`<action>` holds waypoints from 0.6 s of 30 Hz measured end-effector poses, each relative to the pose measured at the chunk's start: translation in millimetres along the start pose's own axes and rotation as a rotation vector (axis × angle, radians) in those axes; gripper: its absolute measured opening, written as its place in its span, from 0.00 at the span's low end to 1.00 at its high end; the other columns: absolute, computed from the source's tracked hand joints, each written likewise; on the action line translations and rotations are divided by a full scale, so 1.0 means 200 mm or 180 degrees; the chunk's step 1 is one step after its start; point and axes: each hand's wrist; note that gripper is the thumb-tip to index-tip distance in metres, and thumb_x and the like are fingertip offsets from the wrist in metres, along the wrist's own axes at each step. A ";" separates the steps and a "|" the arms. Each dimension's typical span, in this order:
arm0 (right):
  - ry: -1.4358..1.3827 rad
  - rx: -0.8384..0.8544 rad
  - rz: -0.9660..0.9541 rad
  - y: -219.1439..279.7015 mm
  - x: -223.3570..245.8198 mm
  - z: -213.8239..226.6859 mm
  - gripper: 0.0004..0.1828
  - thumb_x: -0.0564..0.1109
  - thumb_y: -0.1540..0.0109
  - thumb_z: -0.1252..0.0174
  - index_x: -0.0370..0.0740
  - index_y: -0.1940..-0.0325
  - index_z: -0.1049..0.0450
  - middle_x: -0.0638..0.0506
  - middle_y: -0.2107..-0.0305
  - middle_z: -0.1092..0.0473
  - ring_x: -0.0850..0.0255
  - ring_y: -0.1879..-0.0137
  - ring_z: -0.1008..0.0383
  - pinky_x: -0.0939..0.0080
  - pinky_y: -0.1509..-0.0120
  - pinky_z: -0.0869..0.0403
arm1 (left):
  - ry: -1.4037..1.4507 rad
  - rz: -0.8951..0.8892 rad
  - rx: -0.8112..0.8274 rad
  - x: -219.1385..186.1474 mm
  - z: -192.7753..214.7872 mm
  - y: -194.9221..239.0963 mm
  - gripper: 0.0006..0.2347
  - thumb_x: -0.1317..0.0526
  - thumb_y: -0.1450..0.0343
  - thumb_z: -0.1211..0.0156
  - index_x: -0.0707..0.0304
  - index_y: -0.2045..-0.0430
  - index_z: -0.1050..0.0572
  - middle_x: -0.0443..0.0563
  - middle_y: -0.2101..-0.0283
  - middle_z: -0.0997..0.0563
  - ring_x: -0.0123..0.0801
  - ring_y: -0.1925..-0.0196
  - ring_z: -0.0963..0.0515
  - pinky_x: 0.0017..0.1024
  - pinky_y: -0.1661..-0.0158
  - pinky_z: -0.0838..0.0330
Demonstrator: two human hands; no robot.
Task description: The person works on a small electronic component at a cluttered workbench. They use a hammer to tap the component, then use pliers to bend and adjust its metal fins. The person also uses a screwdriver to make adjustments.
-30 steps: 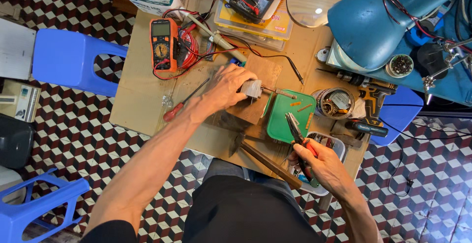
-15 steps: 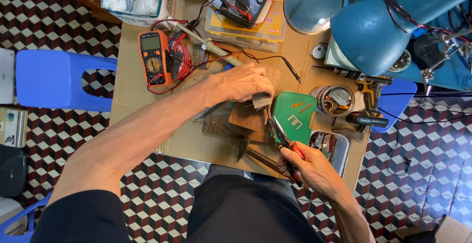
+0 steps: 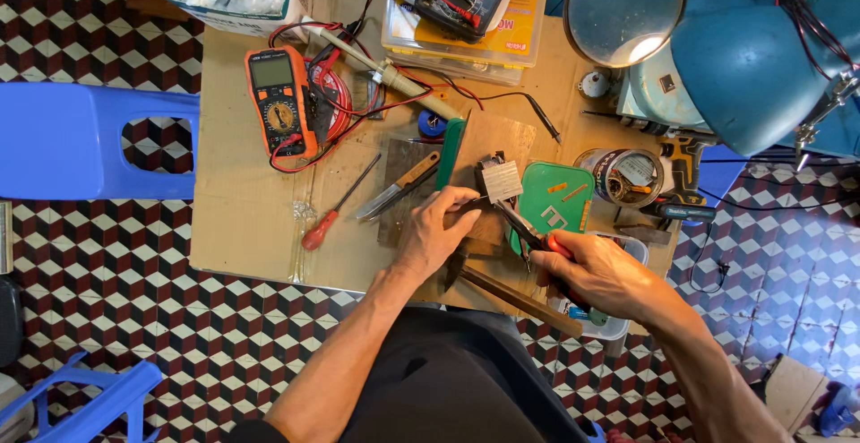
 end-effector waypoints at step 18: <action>-0.1293 -0.0226 -0.0514 0.03 -0.05 -0.20 0.21 0.56 0.33 0.49 0.36 0.64 0.24 0.49 0.78 0.25 0.63 0.75 0.32 0.61 0.69 0.32 | 0.0036 -0.0587 -0.0204 0.05 0.00 -0.03 0.05 0.66 0.29 0.35 0.60 0.61 0.22 0.50 0.68 0.18 0.34 0.65 0.16 0.30 0.64 0.21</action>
Point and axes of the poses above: each hand's wrist, its own y-axis away from the middle knuckle, its own z-axis out of the back of the hand, x = y × z
